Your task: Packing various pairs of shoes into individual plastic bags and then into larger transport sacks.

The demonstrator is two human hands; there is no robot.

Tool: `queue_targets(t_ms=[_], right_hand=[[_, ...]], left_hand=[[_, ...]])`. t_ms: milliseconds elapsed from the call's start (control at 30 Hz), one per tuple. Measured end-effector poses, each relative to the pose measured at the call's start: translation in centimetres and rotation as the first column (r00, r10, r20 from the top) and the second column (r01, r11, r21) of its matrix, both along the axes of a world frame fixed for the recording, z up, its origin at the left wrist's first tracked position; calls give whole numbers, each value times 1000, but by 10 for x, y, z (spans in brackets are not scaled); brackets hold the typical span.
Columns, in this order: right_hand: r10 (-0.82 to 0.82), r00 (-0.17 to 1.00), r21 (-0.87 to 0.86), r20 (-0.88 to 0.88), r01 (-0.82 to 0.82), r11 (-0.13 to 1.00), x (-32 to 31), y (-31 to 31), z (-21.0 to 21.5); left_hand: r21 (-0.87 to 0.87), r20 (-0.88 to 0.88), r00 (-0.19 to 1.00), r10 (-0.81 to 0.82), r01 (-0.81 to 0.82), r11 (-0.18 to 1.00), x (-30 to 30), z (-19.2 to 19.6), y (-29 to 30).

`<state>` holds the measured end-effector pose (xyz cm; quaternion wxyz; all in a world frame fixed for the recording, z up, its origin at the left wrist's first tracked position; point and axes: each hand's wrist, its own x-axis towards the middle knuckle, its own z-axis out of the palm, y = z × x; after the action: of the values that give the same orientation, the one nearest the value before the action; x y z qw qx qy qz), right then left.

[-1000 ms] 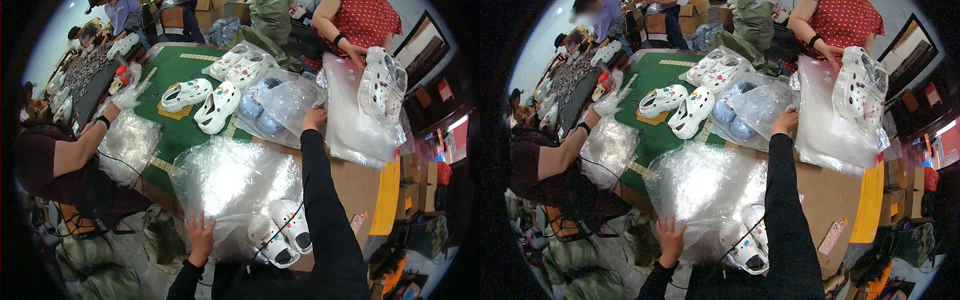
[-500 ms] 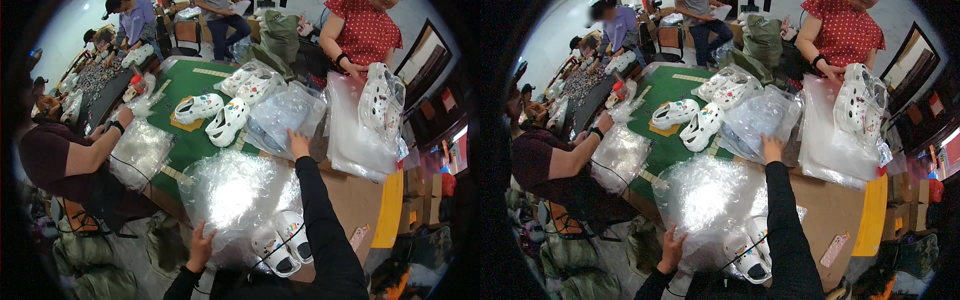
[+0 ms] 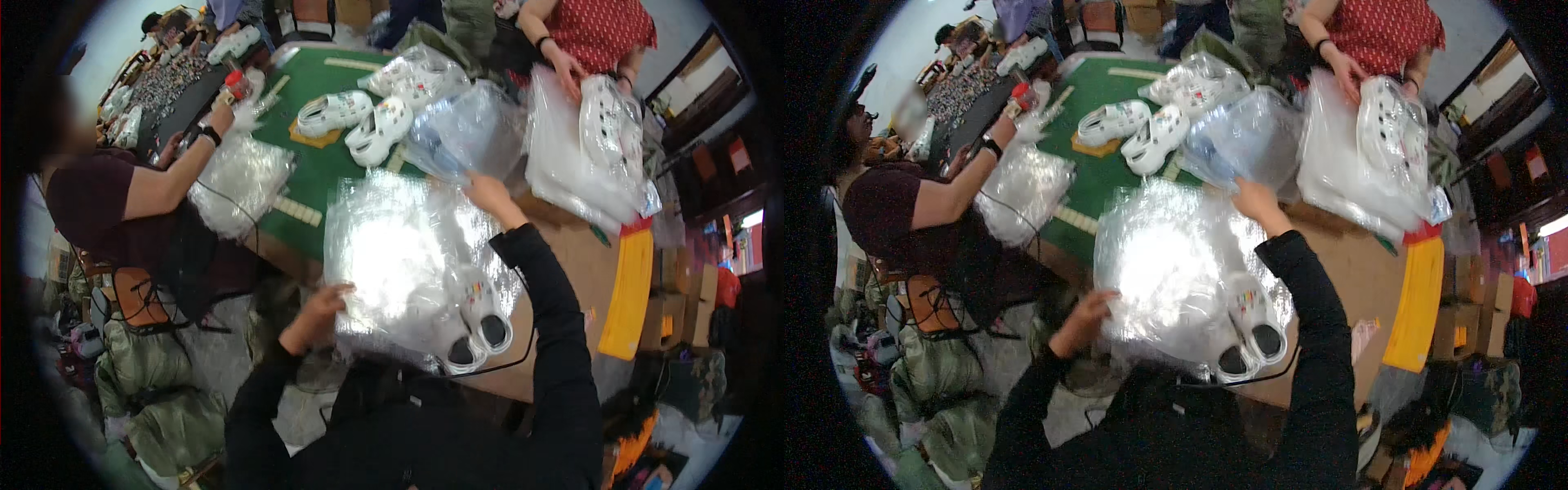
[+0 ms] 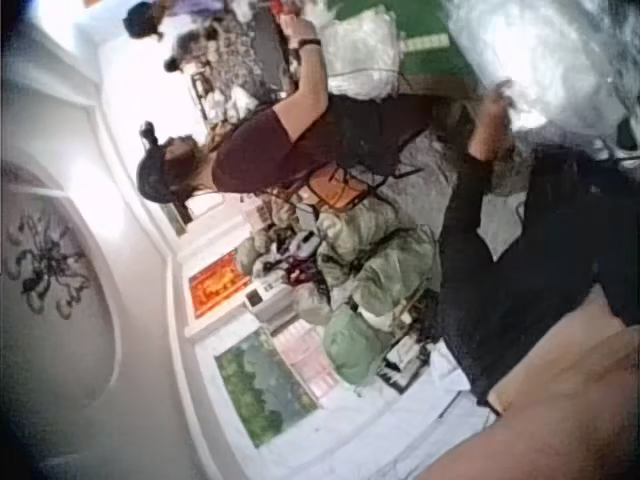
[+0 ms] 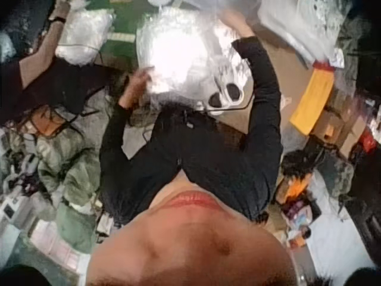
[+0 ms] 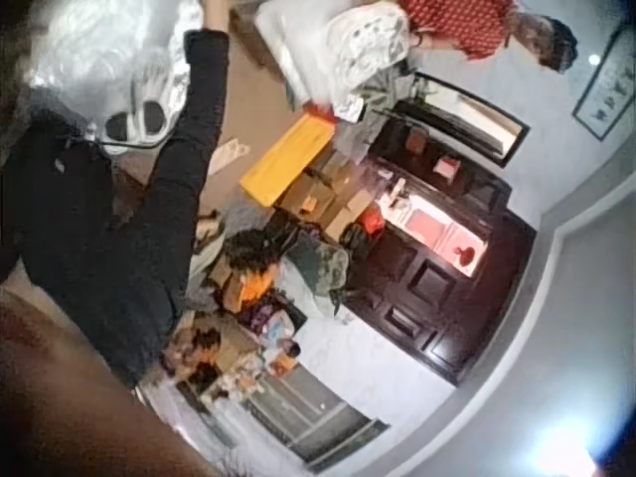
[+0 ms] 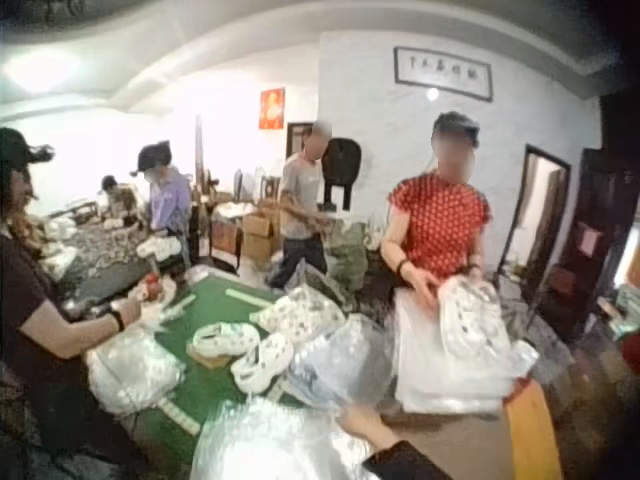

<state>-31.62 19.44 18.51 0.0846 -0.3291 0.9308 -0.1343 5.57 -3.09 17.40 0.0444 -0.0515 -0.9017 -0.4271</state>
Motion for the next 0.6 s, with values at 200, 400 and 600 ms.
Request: queue_targets(t_ms=[200,400,600], right_hand=[[-89,946,-306,310,188,933,89,105,-22],[-466,789,-167,400,563,809,230,164,-65],[-440,807,75,395,449,890,277,141,-76]], left_hand=[[-153,-266,946,186,-232,961,-11,-22,-109],[-889,-125,931,342,-258,378,-71,-7,-90],[-392,197,925,325,-229,891,-145,-76,9]])
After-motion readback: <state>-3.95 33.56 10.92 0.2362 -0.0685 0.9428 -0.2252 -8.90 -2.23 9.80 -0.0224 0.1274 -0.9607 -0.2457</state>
